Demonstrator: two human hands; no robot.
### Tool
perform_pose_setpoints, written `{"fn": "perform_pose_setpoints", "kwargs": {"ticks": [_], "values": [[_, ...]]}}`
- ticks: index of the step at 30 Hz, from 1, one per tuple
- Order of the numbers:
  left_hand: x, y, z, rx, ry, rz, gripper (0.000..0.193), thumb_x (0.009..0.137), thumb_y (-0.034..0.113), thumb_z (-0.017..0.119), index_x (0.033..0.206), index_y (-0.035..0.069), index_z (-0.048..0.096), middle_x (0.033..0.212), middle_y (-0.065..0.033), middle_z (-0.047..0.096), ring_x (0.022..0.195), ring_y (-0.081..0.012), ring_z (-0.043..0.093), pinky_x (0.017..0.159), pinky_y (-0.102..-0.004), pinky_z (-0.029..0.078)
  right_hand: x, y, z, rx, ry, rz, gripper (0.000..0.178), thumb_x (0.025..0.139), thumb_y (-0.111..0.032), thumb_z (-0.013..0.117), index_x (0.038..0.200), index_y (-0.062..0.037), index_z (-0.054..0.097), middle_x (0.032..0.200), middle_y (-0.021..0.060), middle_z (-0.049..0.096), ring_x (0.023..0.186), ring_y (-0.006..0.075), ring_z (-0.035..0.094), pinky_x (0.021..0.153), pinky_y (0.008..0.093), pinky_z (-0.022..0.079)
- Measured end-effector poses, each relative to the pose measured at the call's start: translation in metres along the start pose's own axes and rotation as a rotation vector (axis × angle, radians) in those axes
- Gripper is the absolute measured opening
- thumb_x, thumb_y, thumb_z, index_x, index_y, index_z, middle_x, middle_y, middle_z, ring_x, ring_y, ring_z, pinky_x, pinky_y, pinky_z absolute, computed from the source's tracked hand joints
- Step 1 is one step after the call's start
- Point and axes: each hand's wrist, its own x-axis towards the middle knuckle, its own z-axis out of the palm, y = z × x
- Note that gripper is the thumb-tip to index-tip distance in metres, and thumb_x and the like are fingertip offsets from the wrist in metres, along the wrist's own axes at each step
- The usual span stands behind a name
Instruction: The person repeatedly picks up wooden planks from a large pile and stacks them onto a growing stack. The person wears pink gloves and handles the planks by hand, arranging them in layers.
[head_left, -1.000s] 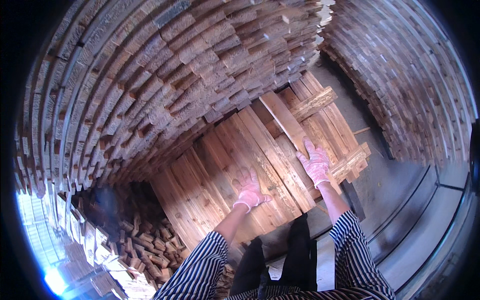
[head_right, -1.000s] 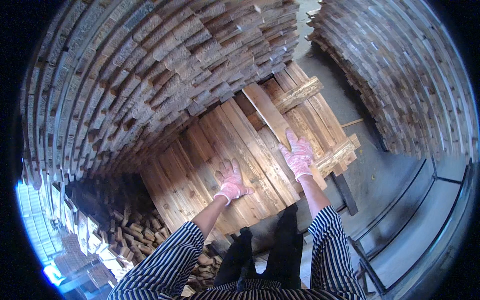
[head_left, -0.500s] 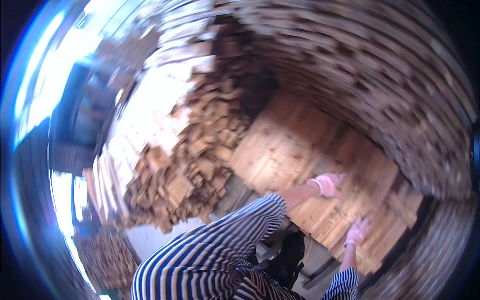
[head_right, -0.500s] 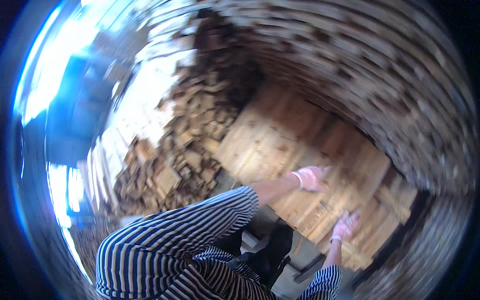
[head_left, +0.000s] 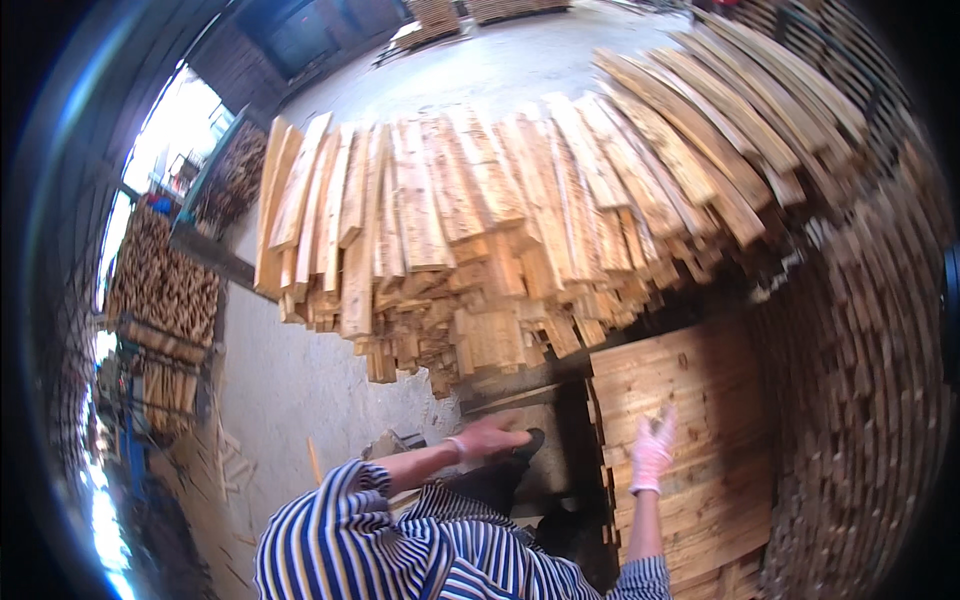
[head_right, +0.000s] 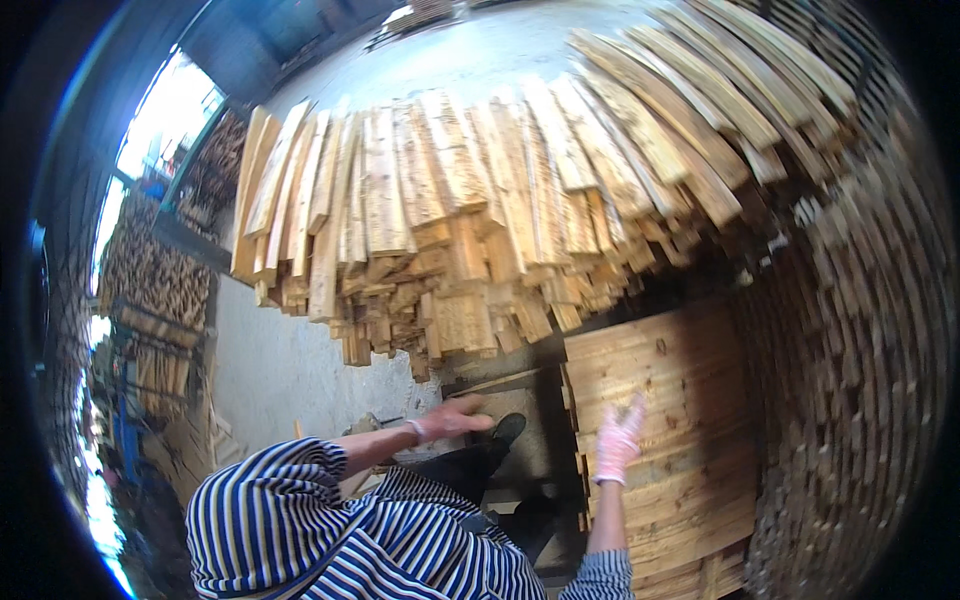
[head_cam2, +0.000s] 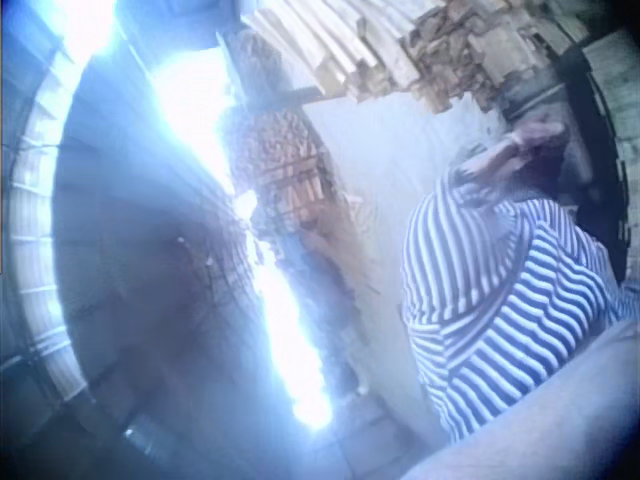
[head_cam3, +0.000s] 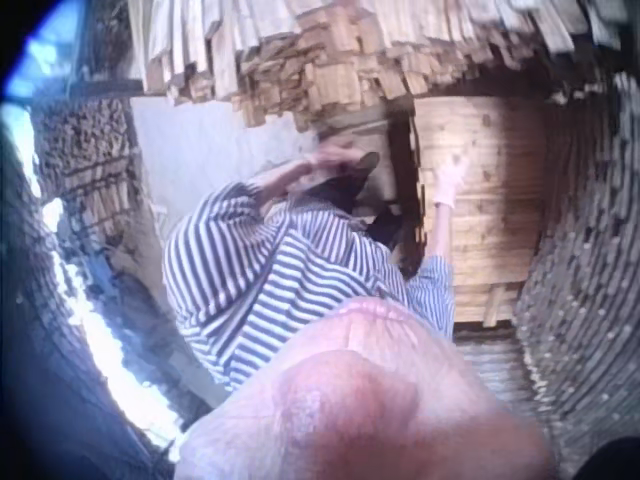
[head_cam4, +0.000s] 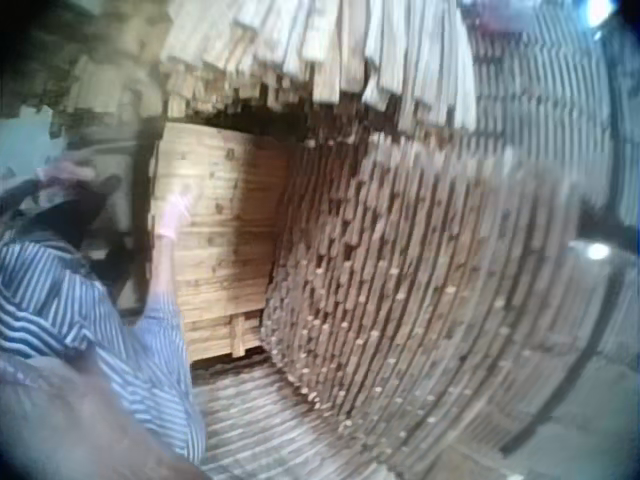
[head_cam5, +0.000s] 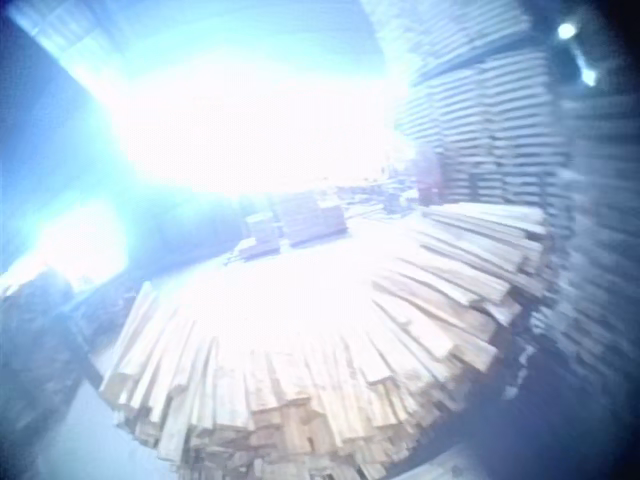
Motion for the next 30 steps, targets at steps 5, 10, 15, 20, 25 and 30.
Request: {"fn": "perform_pose_setpoints", "kwargs": {"ticks": [5, 10, 15, 20, 25, 30], "values": [[-0.071, -0.076, -0.115, -0.284, 0.638, 0.056, 0.079, 0.093, 0.05, 0.071, 0.15, 0.001, 0.047, 0.147, -0.0206, 0.056, 0.137, -0.0328, 0.052, 0.114, -0.0386, 0.041, -0.031, -0.26, 0.144, 0.207, -0.457, -0.501, 0.07, 0.094, -0.011, 0.072, 0.156, -0.0035, 0.038, 0.151, 0.013, 0.049, 0.131, 0.0215, 0.053, 0.11, 0.0345, 0.043], [-0.161, -0.034, -0.198, -0.218, 1.545, 0.487, 0.051, 0.099, 0.016, 0.065, 0.144, -0.004, 0.051, 0.139, -0.0209, 0.061, 0.131, -0.0282, 0.057, 0.113, -0.0404, 0.043, -0.056, -0.4, 0.208, 0.414, -0.625, -0.694, 0.067, 0.094, -0.018, 0.072, 0.152, -0.0014, 0.043, 0.144, 0.015, 0.055, 0.131, 0.0252, 0.056, 0.112, 0.0343, 0.043], [-0.23, 0.042, -0.333, -0.101, 1.695, 0.699, 0.058, 0.096, 0.02, 0.067, 0.146, -0.003, 0.049, 0.135, -0.0225, 0.063, 0.127, -0.0302, 0.061, 0.107, -0.0406, 0.046, -0.111, -0.507, 0.27, 0.465, -1.004, -0.652, 0.073, 0.094, -0.026, 0.07, 0.154, 0.0013, 0.038, 0.152, 0.0232, 0.047, 0.14, 0.0296, 0.049, 0.117, 0.0369, 0.037], [-0.219, 0.069, -0.475, -0.207, 1.515, -0.052, 0.092, 0.081, 0.055, 0.075, 0.142, -0.009, 0.05, 0.131, -0.0264, 0.065, 0.119, -0.0352, 0.065, 0.099, -0.0394, 0.051, -0.117, -0.563, 0.354, -0.003, -0.849, -0.753, 0.09, 0.092, -0.054, 0.063, 0.158, -0.0009, 0.031, 0.159, 0.0264, 0.037, 0.143, 0.0374, 0.044, 0.118, 0.0417, 0.036], [-0.18, 0.059, -0.516, 0.002, 1.312, -0.177, 0.081, 0.076, 0.056, 0.076, 0.126, -0.006, 0.065, 0.117, -0.0253, 0.072, 0.108, -0.0357, 0.071, 0.092, -0.0416, 0.054, -0.099, -0.6, 0.401, -0.203, -0.861, -0.544, 0.1, 0.085, -0.062, 0.066, 0.157, -0.0023, 0.031, 0.154, 0.026, 0.044, 0.14, 0.0406, 0.047, 0.115, 0.0437, 0.04], [-0.195, 0.068, -0.512, -0.029, 1.254, -0.123, 0.071, 0.075, 0.055, 0.078, 0.111, -0.006, 0.071, 0.101, -0.0222, 0.075, 0.092, -0.0313, 0.074, 0.082, -0.0372, 0.056, -0.1, -0.619, 0.395, -0.119, -1.085, -0.236, 0.097, 0.083, -0.068, 0.067, 0.149, -0.0024, 0.041, 0.142, 0.0262, 0.055, 0.13, 0.0404, 0.057, 0.107, 0.0467, 0.047]]}}
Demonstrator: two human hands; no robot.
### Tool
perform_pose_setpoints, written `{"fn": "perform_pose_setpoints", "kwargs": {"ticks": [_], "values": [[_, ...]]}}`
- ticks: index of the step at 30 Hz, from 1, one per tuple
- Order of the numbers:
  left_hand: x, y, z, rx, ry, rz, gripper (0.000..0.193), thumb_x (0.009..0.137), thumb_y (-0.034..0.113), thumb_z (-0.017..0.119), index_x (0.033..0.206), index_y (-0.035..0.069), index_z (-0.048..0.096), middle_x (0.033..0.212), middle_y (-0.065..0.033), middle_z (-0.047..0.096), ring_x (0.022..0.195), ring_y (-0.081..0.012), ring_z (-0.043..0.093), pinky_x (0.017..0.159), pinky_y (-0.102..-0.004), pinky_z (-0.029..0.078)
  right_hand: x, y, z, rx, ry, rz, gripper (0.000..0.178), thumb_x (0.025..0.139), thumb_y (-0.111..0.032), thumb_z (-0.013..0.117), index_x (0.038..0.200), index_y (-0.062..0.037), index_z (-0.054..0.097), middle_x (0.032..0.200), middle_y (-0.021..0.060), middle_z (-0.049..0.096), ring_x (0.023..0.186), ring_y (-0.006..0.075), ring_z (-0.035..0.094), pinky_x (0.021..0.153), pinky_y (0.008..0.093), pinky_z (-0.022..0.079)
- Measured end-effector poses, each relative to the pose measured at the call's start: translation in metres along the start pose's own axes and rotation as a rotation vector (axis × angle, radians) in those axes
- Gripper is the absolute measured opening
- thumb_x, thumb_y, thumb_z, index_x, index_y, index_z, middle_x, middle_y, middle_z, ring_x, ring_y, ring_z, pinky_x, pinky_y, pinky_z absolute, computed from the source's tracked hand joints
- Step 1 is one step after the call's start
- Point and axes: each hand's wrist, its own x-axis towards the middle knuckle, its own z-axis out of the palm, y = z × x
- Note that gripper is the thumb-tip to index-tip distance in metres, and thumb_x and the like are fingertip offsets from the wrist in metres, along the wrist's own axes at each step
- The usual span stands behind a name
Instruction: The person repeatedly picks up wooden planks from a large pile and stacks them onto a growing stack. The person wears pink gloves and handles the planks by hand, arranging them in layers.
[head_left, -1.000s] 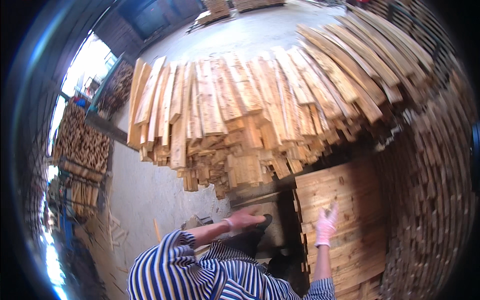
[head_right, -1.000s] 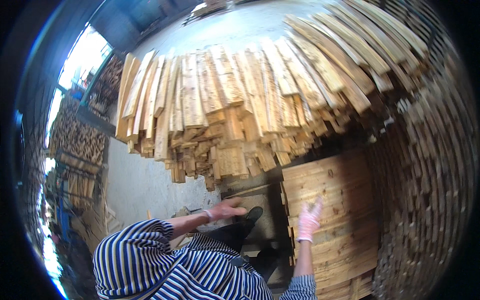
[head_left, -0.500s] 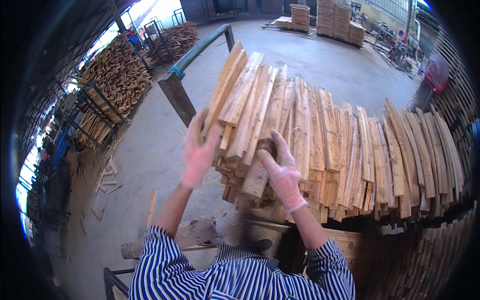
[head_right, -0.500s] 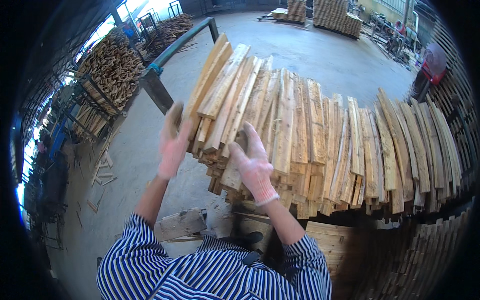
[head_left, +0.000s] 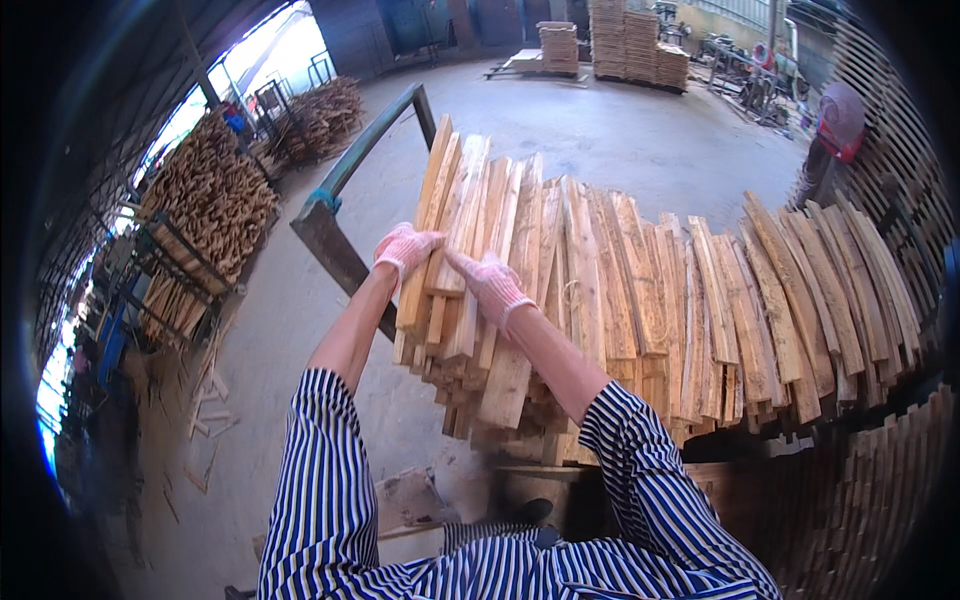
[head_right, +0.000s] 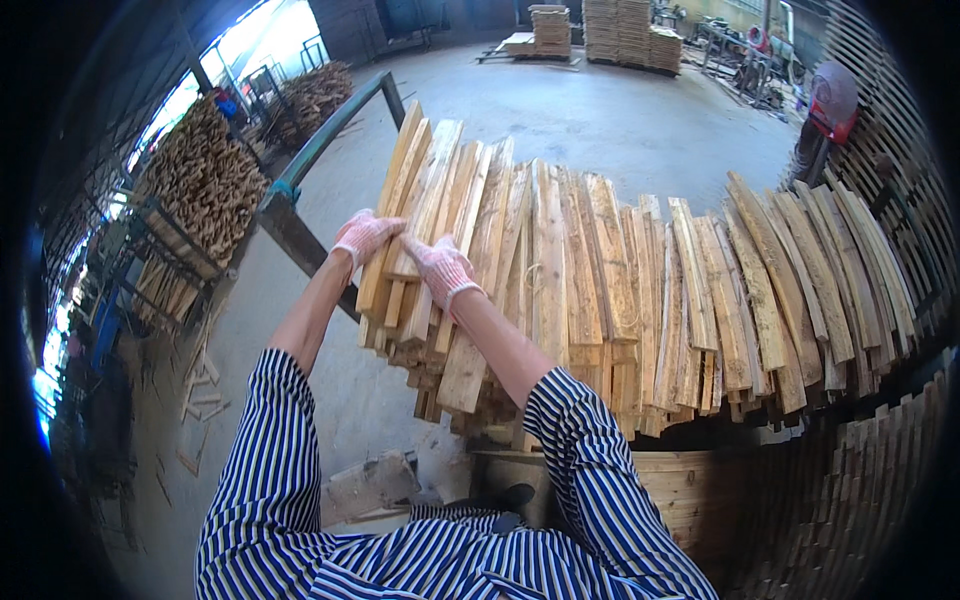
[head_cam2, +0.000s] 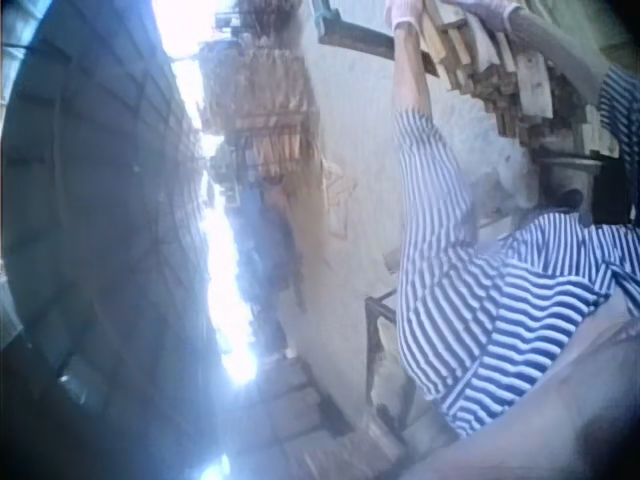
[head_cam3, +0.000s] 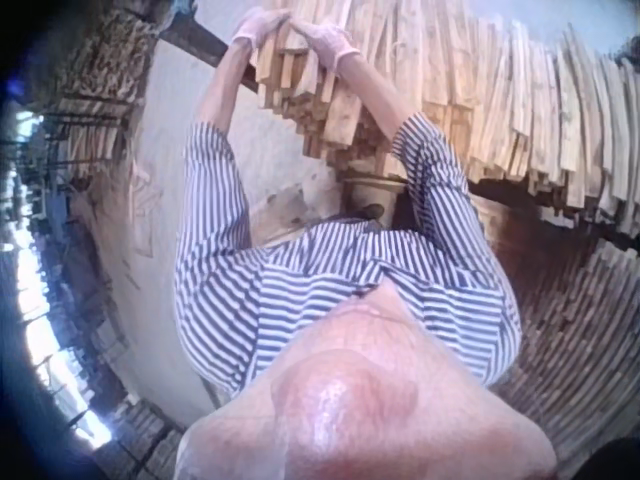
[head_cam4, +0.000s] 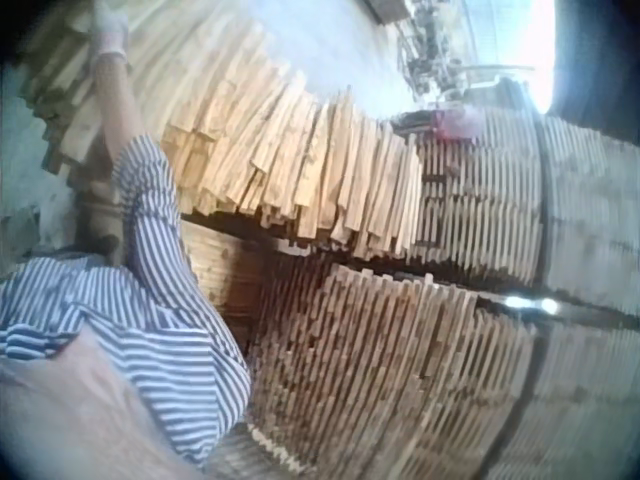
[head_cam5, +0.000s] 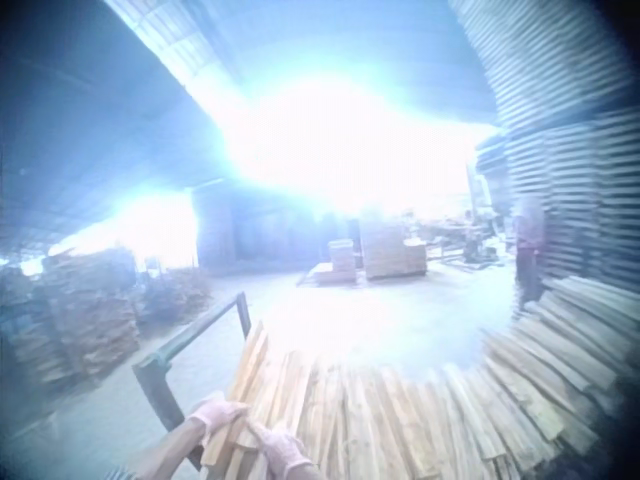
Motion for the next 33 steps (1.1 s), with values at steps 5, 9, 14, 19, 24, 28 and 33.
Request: {"fn": "perform_pose_setpoints", "kwargs": {"ticks": [5, 9, 14, 19, 24, 28, 33], "values": [[0.015, 0.017, 0.007, -0.213, -0.123, 0.07, 0.06, 0.075, 0.047, 0.08, 0.107, -0.003, 0.072, 0.094, -0.0157, 0.074, 0.081, -0.0254, 0.072, 0.072, -0.0372, 0.057, 0.035, 0.022, -0.034, 0.495, -0.256, 0.046, 0.1, 0.079, -0.052, 0.085, 0.151, 0.0015, 0.042, 0.157, 0.0228, 0.041, 0.14, 0.0384, 0.043, 0.11, 0.0554, 0.041], [0.017, 0.027, 0.042, -1.136, -0.403, 0.06, 0.038, 0.092, 0.024, 0.07, 0.12, -0.001, 0.062, 0.099, -0.0124, 0.069, 0.081, -0.0249, 0.068, 0.079, -0.0374, 0.059, -0.015, -0.023, -0.059, 0.757, -0.152, 0.272, 0.089, 0.084, -0.059, 0.077, 0.149, -0.0066, 0.047, 0.153, 0.0222, 0.047, 0.137, 0.0323, 0.048, 0.112, 0.0437, 0.045], [-0.073, 0.068, 0.086, -1.155, -0.405, 0.008, 0.061, 0.097, 0.035, 0.067, 0.136, -0.006, 0.044, 0.128, -0.02, 0.059, 0.112, -0.0288, 0.063, 0.1, -0.0401, 0.054, -0.04, 0.023, -0.12, 0.672, -0.131, 0.013, 0.066, 0.093, -0.043, 0.071, 0.145, -0.0066, 0.05, 0.128, 0.0144, 0.066, 0.1, 0.0234, 0.069, 0.081, 0.0386, 0.061], [-0.212, 0.053, 0.166, -0.988, -0.61, -0.151, 0.067, 0.098, 0.041, 0.069, 0.144, -0.003, 0.047, 0.136, -0.0155, 0.06, 0.121, -0.0211, 0.058, 0.101, -0.0362, 0.05, -0.142, 0.126, -0.187, 0.45, -0.32, 0.002, 0.079, 0.091, -0.047, 0.075, 0.152, -0.0083, 0.045, 0.136, 0.0071, 0.062, 0.119, 0.0175, 0.061, 0.09, 0.0294, 0.054], [-0.252, 0.002, 0.211, -0.586, -1.003, 0.198, 0.069, 0.098, 0.045, 0.068, 0.146, -0.001, 0.049, 0.143, -0.0135, 0.058, 0.128, -0.022, 0.055, 0.11, -0.0342, 0.044, -0.261, 0.186, -0.21, 0.413, -0.257, 0.187, 0.096, 0.087, -0.036, 0.082, 0.159, -0.0026, 0.027, 0.145, 0.0116, 0.053, 0.132, 0.0211, 0.052, 0.109, 0.0329, 0.043], [-0.284, 0.065, 0.267, -1.751, -1.076, -0.102, 0.095, 0.094, 0.077, 0.046, 0.16, 0.011, 0.027, 0.156, -0.0121, 0.043, 0.141, -0.0309, 0.044, 0.118, -0.0488, 0.037, -0.355, 0.252, -0.215, -0.093, 0.009, 0.131, 0.104, 0.079, -0.037, 0.086, 0.159, -0.0033, 0.027, 0.133, 0.0149, 0.061, 0.123, 0.0209, 0.057, 0.106, 0.0338, 0.044], [-0.363, 0.102, 0.326, -1.68, -1.323, 0.093, 0.094, 0.087, 0.06, 0.064, 0.157, 0.006, 0.031, 0.151, -0.0174, 0.048, 0.139, -0.0361, 0.047, 0.116, -0.0539, 0.039, -0.454, 0.31, -0.207, -0.079, 0.236, 0.219, 0.117, 0.07, -0.051, 0.088, 0.158, -0.0027, 0.026, 0.14, 0.0227, 0.057, 0.129, 0.029, 0.057, 0.107, 0.0367, 0.045]]}}
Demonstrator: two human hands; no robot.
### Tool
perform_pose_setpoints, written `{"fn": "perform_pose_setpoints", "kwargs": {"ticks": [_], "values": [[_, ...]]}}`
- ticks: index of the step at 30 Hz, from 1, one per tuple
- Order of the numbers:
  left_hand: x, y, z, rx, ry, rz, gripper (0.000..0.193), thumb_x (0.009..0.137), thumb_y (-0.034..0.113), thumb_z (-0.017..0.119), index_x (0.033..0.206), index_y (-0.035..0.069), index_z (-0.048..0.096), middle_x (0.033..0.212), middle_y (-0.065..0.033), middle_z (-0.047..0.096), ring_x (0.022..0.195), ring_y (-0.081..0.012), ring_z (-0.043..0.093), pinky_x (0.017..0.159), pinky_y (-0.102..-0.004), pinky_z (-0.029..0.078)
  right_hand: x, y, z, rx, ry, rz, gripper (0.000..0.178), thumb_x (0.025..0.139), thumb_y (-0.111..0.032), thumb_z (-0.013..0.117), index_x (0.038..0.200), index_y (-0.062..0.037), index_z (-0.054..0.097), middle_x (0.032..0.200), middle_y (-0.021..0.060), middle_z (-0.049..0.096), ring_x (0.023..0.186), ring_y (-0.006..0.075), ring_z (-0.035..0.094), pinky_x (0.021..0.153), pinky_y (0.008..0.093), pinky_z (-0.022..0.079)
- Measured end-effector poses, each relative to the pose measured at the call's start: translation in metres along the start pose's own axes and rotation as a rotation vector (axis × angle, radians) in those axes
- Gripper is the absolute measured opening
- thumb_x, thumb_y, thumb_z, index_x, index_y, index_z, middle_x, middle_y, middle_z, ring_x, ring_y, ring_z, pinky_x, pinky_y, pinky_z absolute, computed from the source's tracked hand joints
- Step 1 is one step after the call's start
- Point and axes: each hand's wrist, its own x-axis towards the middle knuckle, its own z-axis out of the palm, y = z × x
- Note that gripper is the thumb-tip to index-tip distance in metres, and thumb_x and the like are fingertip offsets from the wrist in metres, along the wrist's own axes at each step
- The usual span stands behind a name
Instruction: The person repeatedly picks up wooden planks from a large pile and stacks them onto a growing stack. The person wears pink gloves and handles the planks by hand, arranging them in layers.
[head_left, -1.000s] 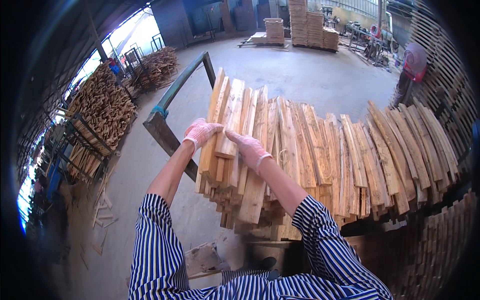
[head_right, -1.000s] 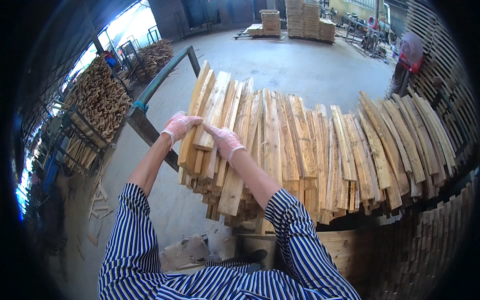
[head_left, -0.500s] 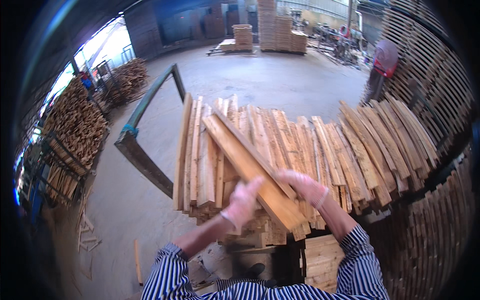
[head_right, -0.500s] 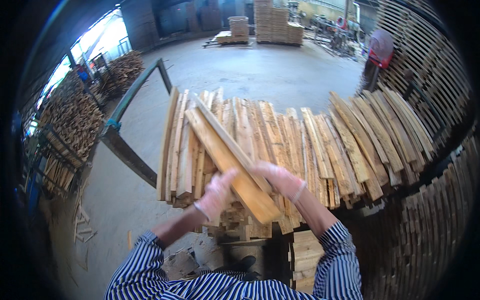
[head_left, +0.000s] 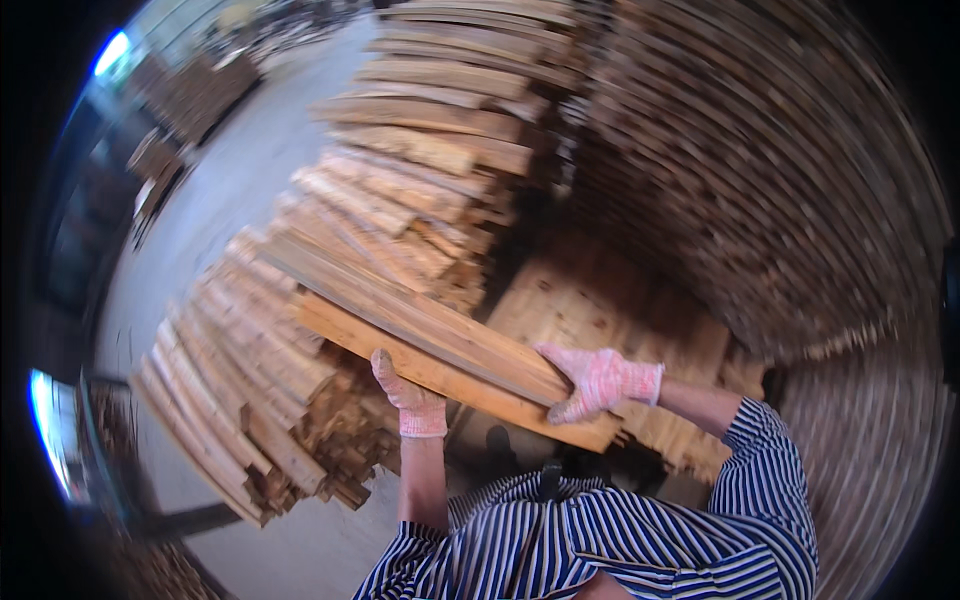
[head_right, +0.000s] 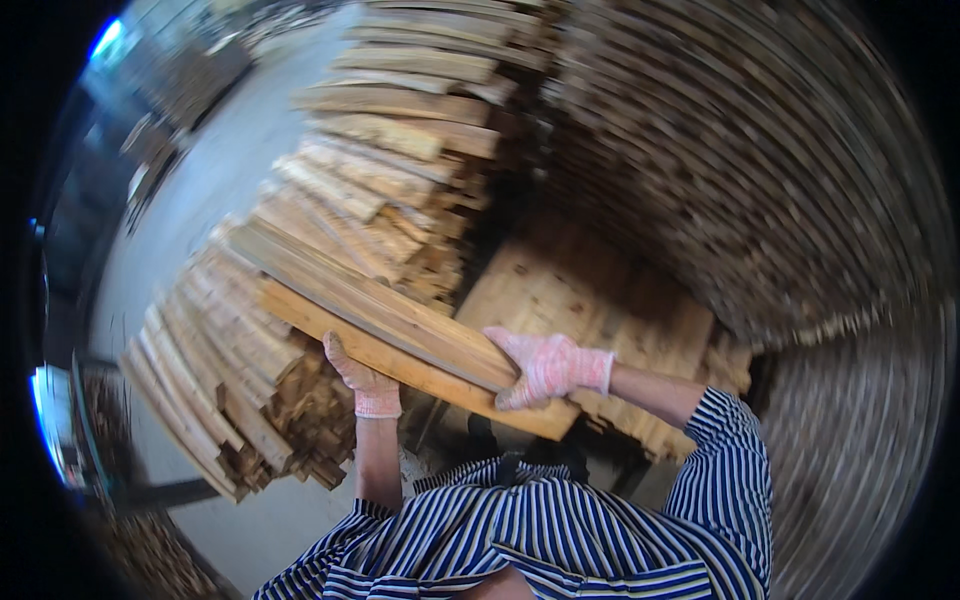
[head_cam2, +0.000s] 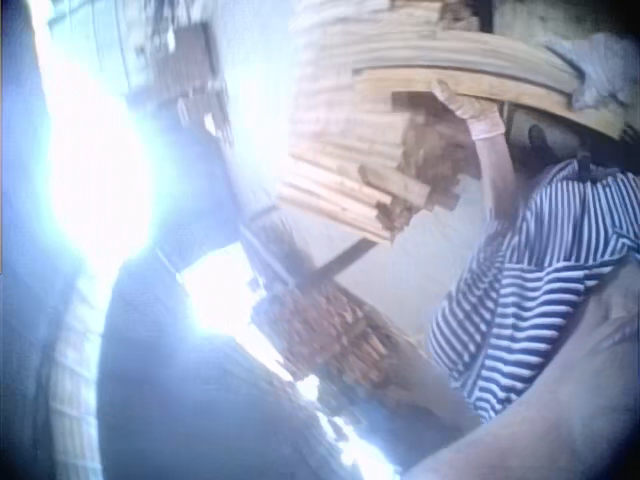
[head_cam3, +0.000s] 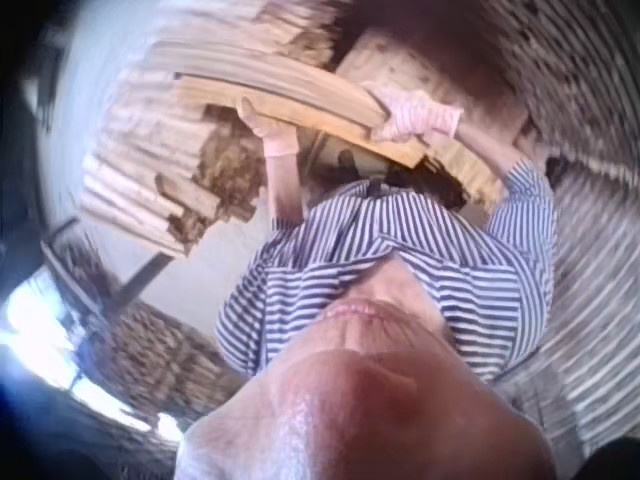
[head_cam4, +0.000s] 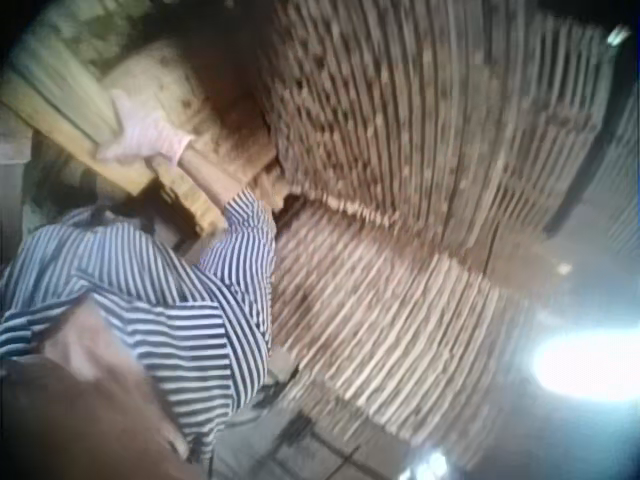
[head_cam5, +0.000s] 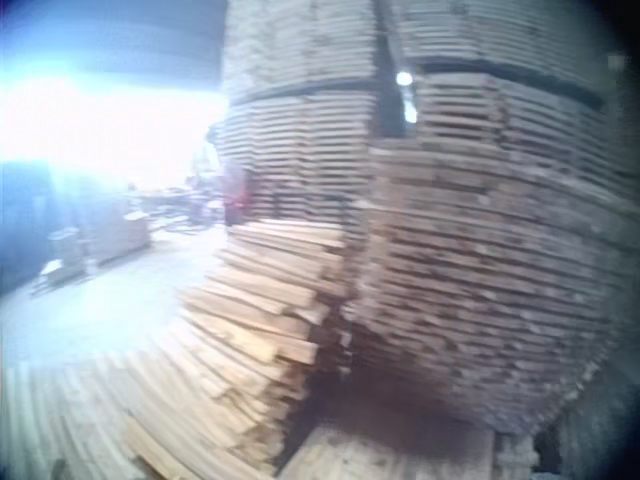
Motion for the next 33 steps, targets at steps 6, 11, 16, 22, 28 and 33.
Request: {"fn": "perform_pose_setpoints", "kwargs": {"ticks": [6, 11, 16, 22, 28, 33], "values": [[-0.009, -0.149, 0.07, 0.374, -0.193, -0.387, 0.072, 0.077, 0.01, 0.078, 0.143, 0.005, 0.05, 0.13, -0.0104, 0.061, 0.115, -0.0238, 0.061, 0.1, -0.0419, 0.052, -0.045, 0.057, -0.021, 0.196, 0.737, -0.118, 0.142, 0.059, -0.051, 0.094, 0.164, -0.0083, 0.009, 0.159, 0.0205, 0.038, 0.144, 0.0322, 0.044, 0.115, 0.0386, 0.04], [-0.017, -0.291, 0.04, 0.735, -0.61, -0.627, 0.083, 0.07, 0.019, 0.093, 0.14, 0.005, 0.051, 0.122, -0.0078, 0.064, 0.107, -0.0202, 0.062, 0.092, -0.0376, 0.054, -0.079, 0.217, 0.012, 0.241, 1.03, -0.223, 0.139, 0.065, -0.043, 0.095, 0.164, -0.0102, 0.003, 0.159, 0.0212, 0.038, 0.14, 0.0337, 0.049, 0.109, 0.0388, 0.046], [-0.014, -0.393, 0.017, 1.019, -0.974, -0.735, 0.101, 0.064, 0.034, 0.098, 0.145, 0.008, 0.043, 0.141, -0.0121, 0.055, 0.132, -0.0242, 0.051, 0.107, -0.0429, 0.048, -0.072, 0.3, 0.034, 0.376, 0.776, 0.421, 0.131, 0.07, -0.047, 0.091, 0.163, -0.0108, 0.006, 0.151, 0.0217, 0.048, 0.133, 0.0354, 0.055, 0.105, 0.0414, 0.049], [-0.023, -0.47, 0.09, 0.889, -0.989, -0.893, 0.094, 0.065, 0.03, 0.099, 0.139, 0.003, 0.048, 0.122, -0.0074, 0.067, 0.11, -0.0201, 0.067, 0.095, -0.0374, 0.057, -0.114, 0.379, 0.063, 0.502, 1.072, 0.33, 0.138, 0.065, -0.068, 0.085, 0.16, 0.0004, 0.012, 0.141, 0.0294, 0.052, 0.131, 0.0405, 0.055, 0.107, 0.0432, 0.047], [-0.077, -0.564, 0.069, 0.9, -0.57, -1.083, 0.046, 0.09, 0.023, 0.077, 0.129, 0.003, 0.061, 0.111, -0.004, 0.069, 0.102, -0.0138, 0.067, 0.095, -0.0333, 0.056, -0.139, 0.427, 0.123, 0.939, 1.671, 0.312, 0.112, 0.081, -0.054, 0.081, 0.163, -0.0089, 0.02, 0.161, 0.0208, 0.037, 0.15, 0.0327, 0.034, 0.123, 0.0387, 0.029], [-0.122, -0.621, 0.043, 0.911, -0.349, -1.279, 0.067, 0.091, 0.046, 0.074, 0.141, 0.006, 0.053, 0.132, -0.0084, 0.062, 0.121, -0.0221, 0.06, 0.107, -0.0397, 0.047, -0.233, 0.545, 0.126, 0.622, 1.472, 1.064, 0.085, 0.088, -0.053, 0.072, 0.16, -0.0261, 0.035, 0.13, 0.0237, 0.06, 0.12, 0.0374, 0.061, 0.103, 0.0454, 0.049]]}}
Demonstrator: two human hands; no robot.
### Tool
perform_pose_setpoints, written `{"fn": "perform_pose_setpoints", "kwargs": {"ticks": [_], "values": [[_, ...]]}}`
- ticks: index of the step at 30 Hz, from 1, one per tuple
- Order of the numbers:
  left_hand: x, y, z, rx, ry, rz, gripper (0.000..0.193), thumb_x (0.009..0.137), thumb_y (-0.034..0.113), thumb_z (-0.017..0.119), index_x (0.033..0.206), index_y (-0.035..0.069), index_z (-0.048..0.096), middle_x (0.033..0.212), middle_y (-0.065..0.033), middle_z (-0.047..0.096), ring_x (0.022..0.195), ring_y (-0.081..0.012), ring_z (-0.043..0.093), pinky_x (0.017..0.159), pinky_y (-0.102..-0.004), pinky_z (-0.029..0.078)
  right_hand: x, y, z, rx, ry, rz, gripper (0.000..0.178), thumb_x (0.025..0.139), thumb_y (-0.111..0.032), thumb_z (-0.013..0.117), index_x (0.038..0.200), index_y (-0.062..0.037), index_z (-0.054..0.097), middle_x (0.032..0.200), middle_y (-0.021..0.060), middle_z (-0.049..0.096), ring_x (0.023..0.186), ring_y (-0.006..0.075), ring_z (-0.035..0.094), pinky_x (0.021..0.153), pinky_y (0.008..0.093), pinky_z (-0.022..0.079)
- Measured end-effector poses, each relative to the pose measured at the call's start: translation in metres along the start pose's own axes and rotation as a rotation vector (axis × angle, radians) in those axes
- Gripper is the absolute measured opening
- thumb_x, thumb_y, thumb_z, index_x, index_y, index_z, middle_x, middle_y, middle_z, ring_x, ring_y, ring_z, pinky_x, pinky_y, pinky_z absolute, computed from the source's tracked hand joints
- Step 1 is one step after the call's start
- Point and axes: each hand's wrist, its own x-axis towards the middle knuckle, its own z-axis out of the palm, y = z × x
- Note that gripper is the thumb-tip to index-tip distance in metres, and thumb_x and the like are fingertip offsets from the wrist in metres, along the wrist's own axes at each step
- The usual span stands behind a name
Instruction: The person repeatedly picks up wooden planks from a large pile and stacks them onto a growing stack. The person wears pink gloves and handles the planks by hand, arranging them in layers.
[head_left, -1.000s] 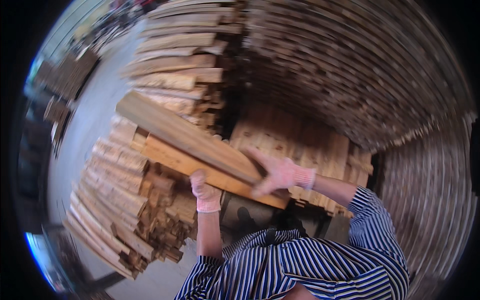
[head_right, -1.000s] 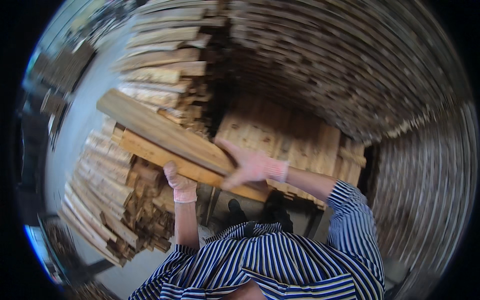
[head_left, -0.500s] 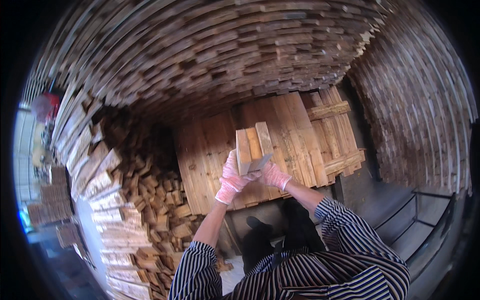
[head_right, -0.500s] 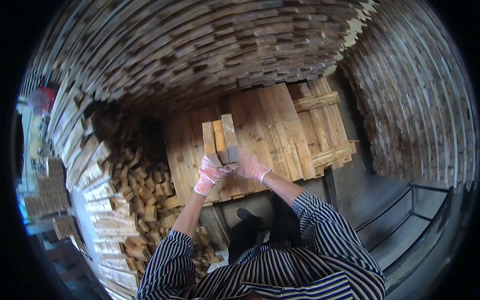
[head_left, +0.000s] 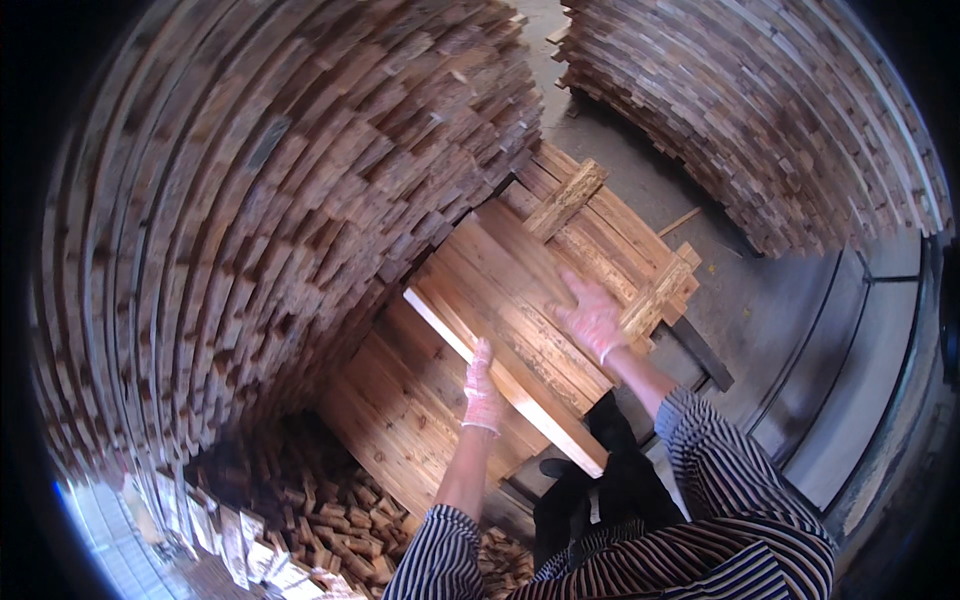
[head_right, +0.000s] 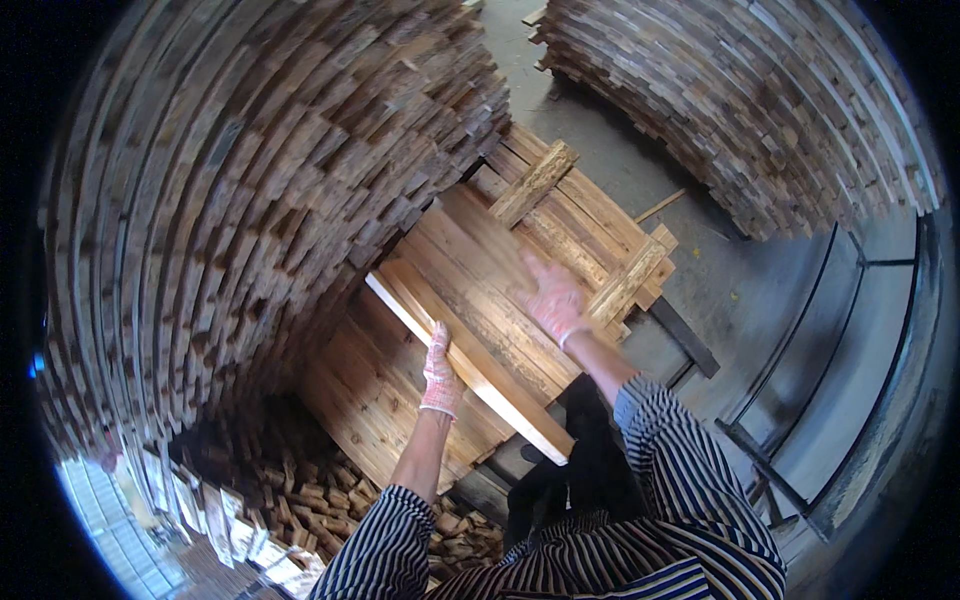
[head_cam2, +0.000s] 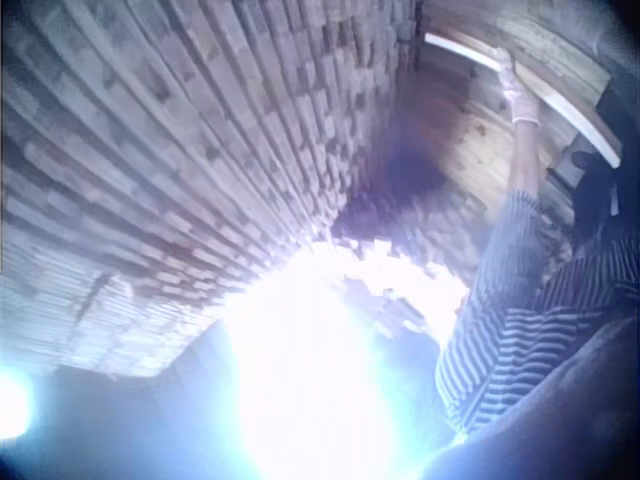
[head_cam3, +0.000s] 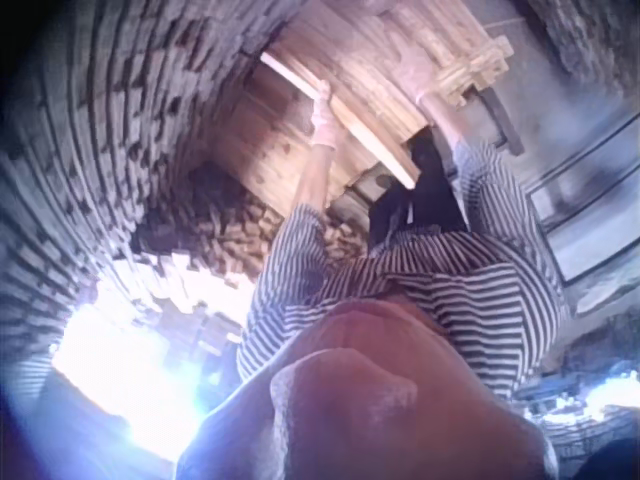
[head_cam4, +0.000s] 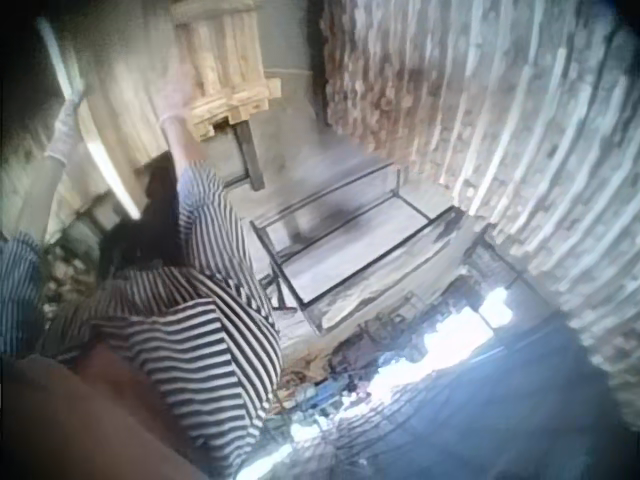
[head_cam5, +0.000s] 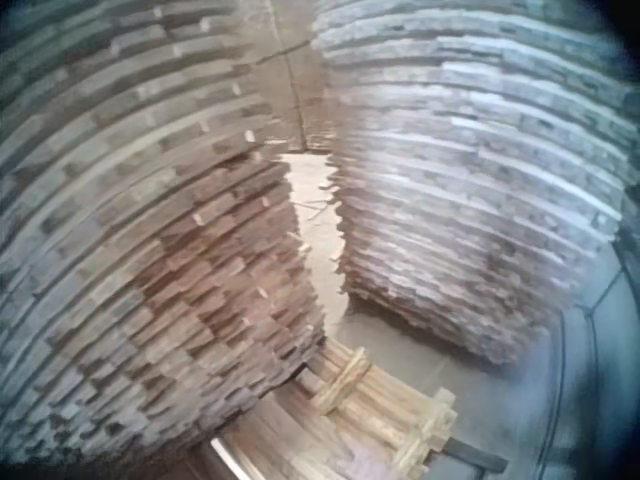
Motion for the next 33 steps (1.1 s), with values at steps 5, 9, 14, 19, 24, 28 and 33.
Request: {"fn": "perform_pose_setpoints", "kwargs": {"ticks": [5, 9, 14, 19, 24, 28, 33], "values": [[0.018, -0.011, 0.044, -0.05, 0.01, -0.224, 0.066, 0.089, 0.048, 0.077, 0.138, 0.01, 0.054, 0.125, -0.008, 0.064, 0.113, -0.0269, 0.064, 0.101, -0.0445, 0.053, 0.073, 0.064, 0.002, -0.293, 0.056, -0.127, 0.071, 0.094, -0.052, 0.061, 0.156, -0.0242, 0.04, 0.139, 0.0238, 0.053, 0.126, 0.0385, 0.055, 0.103, 0.0506, 0.045], [0.023, -0.006, 0.055, -0.058, 0.007, -0.27, 0.062, 0.089, 0.051, 0.076, 0.131, 0.01, 0.058, 0.121, -0.0094, 0.066, 0.111, -0.0275, 0.064, 0.099, -0.0458, 0.055, 0.04, 0.044, 0.015, -0.473, 0.044, -0.106, 0.075, 0.092, -0.056, 0.062, 0.153, -0.0173, 0.042, 0.149, 0.025, 0.045, 0.138, 0.0447, 0.043, 0.113, 0.0568, 0.033], [0.037, -0.007, 0.079, -0.059, -0.023, -0.253, 0.071, 0.089, 0.062, 0.07, 0.134, 0.01, 0.057, 0.123, -0.0131, 0.066, 0.113, -0.0318, 0.064, 0.101, -0.0485, 0.054, -0.047, 0.008, 0.011, 0.321, -0.315, -0.197, 0.085, 0.093, -0.063, 0.059, 0.157, -0.0122, 0.038, 0.149, 0.0267, 0.046, 0.138, 0.0354, 0.046, 0.11, 0.0488, 0.038], [0.06, -0.028, 0.133, -0.066, -0.089, -0.053, 0.081, 0.088, 0.074, 0.061, 0.139, 0.012, 0.051, 0.132, -0.0115, 0.062, 0.119, -0.0332, 0.061, 0.105, -0.0509, 0.049, -0.011, 0.036, -0.039, 0.038, -0.172, -0.124, 0.083, 0.092, -0.059, 0.063, 0.16, -0.0215, 0.034, 0.128, 0.0208, 0.058, 0.112, 0.0332, 0.058, 0.094, 0.0451, 0.047], [0.079, -0.029, 0.124, -0.039, -0.036, -0.181, 0.073, 0.091, 0.075, 0.055, 0.138, 0.019, 0.049, 0.131, -0.0082, 0.06, 0.116, -0.0299, 0.059, 0.092, -0.0517, 0.049, 0.076, 0.087, -0.067, -0.232, -0.065, -0.025, 0.074, 0.093, -0.051, 0.063, 0.157, -0.023, 0.039, 0.135, 0.024, 0.055, 0.121, 0.0382, 0.055, 0.1, 0.0495, 0.045], [0.093, -0.032, 0.109, -0.025, -0.067, -0.173, 0.074, 0.09, 0.077, 0.055, 0.133, 0.016, 0.05, 0.126, -0.0103, 0.061, 0.114, -0.0311, 0.059, 0.092, -0.0519, 0.049, 0.076, 0.105, -0.013, -0.328, 0.151, -0.189, 0.071, 0.096, -0.051, 0.058, 0.159, -0.0242, 0.035, 0.148, 0.0263, 0.048, 0.136, 0.0406, 0.047, 0.107, 0.0548, 0.04], [0.091, -0.03, 0.129, -0.077, -0.056, -0.145, 0.086, 0.087, 0.08, 0.055, 0.138, 0.012, 0.048, 0.132, -0.0128, 0.058, 0.123, -0.0312, 0.054, 0.096, -0.0545, 0.05, 0.006, 0.036, -0.032, -0.088, -0.219, -0.147, 0.081, 0.095, -0.06, 0.058, 0.162, -0.0232, 0.028, 0.161, 0.0279, 0.03, 0.151, 0.0448, 0.027, 0.122, 0.0534, 0.026]]}}
